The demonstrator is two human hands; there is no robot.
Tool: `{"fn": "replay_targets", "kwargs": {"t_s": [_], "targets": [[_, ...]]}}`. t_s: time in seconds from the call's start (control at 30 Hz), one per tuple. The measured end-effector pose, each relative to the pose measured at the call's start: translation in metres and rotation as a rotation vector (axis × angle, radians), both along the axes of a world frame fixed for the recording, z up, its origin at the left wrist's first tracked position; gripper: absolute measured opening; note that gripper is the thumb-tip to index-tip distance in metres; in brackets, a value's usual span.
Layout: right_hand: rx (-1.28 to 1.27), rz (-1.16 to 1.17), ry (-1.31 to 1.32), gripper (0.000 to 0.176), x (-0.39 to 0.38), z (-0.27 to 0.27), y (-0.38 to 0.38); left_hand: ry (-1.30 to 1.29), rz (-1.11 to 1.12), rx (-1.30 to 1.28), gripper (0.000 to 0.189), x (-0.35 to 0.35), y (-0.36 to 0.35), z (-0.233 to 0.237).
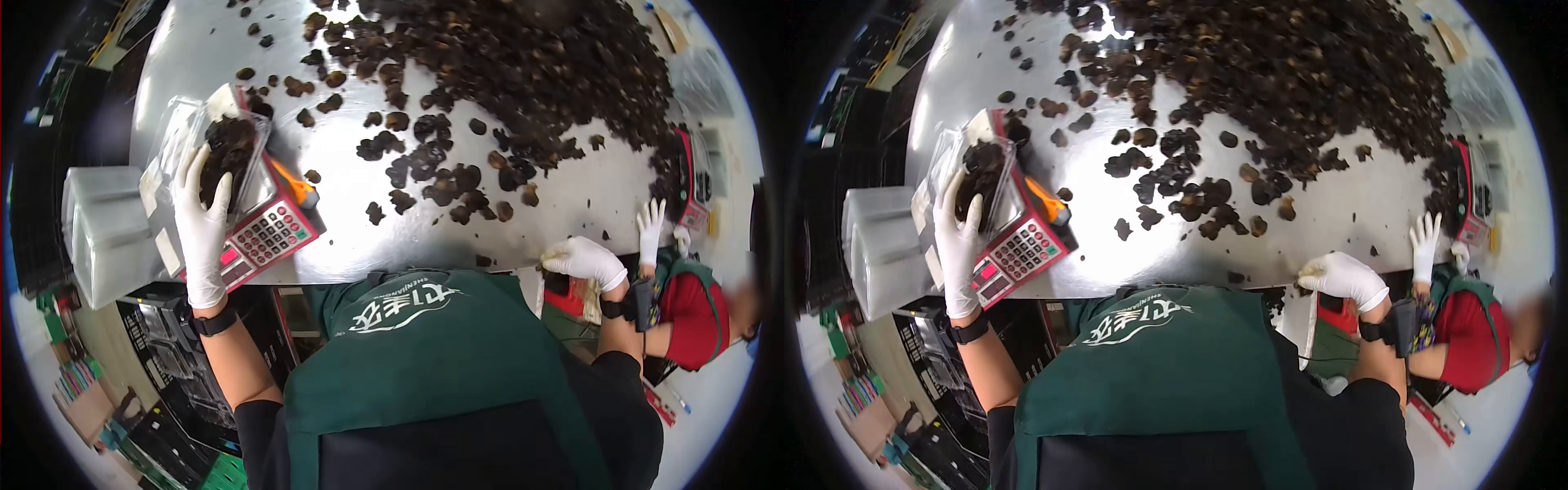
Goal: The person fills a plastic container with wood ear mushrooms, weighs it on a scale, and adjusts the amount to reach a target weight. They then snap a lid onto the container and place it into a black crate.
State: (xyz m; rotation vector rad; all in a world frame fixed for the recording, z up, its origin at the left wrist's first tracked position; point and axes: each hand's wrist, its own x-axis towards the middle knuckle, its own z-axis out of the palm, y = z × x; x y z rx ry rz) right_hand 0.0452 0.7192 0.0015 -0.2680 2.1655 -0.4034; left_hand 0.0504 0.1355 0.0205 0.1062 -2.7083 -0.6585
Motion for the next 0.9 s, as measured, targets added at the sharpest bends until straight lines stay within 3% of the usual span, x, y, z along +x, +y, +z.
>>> {"fn": "replay_targets", "kwargs": {"t_s": [0.03,0.13,0.23,0.3,0.4,0.5,0.53,0.6,0.73,0.8,0.87,0.9], "targets": [[0.129,0.126,0.04,0.027,0.009,0.001,0.008,-0.019,-0.016,-0.034,0.044,-0.001,0.003,-0.002],[0.359,0.092,0.354,0.029,0.008,-0.008,-0.01,-0.055,-0.022,-0.002,0.042,0.0,-0.008,-0.008],[-0.219,-0.114,0.711,0.039,-0.017,-0.026,-0.072,-0.064,0.024,0.049,0.045,0.0,-0.009,-0.01],[-0.32,-0.036,0.77,0.063,-0.042,-0.04,-0.12,-0.084,0.017,0.06,0.045,-0.001,-0.019,-0.015],[-0.497,0.077,0.908,0.08,-0.081,-0.052,-0.181,0.009,0.096,-0.01,0.044,0.0,0.004,-0.001],[-0.446,0.126,0.928,0.064,-0.099,-0.074,-0.21,0.252,0.15,-0.266,0.045,0.01,0.035,0.015],[-0.441,0.155,0.931,0.056,-0.104,-0.084,-0.21,0.31,0.092,-0.236,0.043,0.015,0.045,0.015],[-0.486,0.142,0.898,0.041,-0.108,-0.101,-0.207,0.25,-0.135,-0.118,0.043,0.02,0.081,0.013],[-0.662,-0.045,0.858,0.02,-0.108,-0.112,-0.196,-0.107,-0.296,0.117,0.043,-0.005,0.148,-0.04],[-0.722,-0.138,0.839,0.019,-0.119,-0.109,-0.186,-0.124,-0.367,0.102,0.046,-0.034,0.163,-0.076],[-0.824,-0.257,0.898,0.021,-0.127,-0.105,-0.173,-0.095,-0.415,-0.215,0.049,-0.051,0.179,-0.082],[-0.891,-0.49,0.602,0.02,-0.126,-0.094,-0.165,-0.224,-0.442,-0.194,0.055,-0.053,0.182,-0.083]]}}
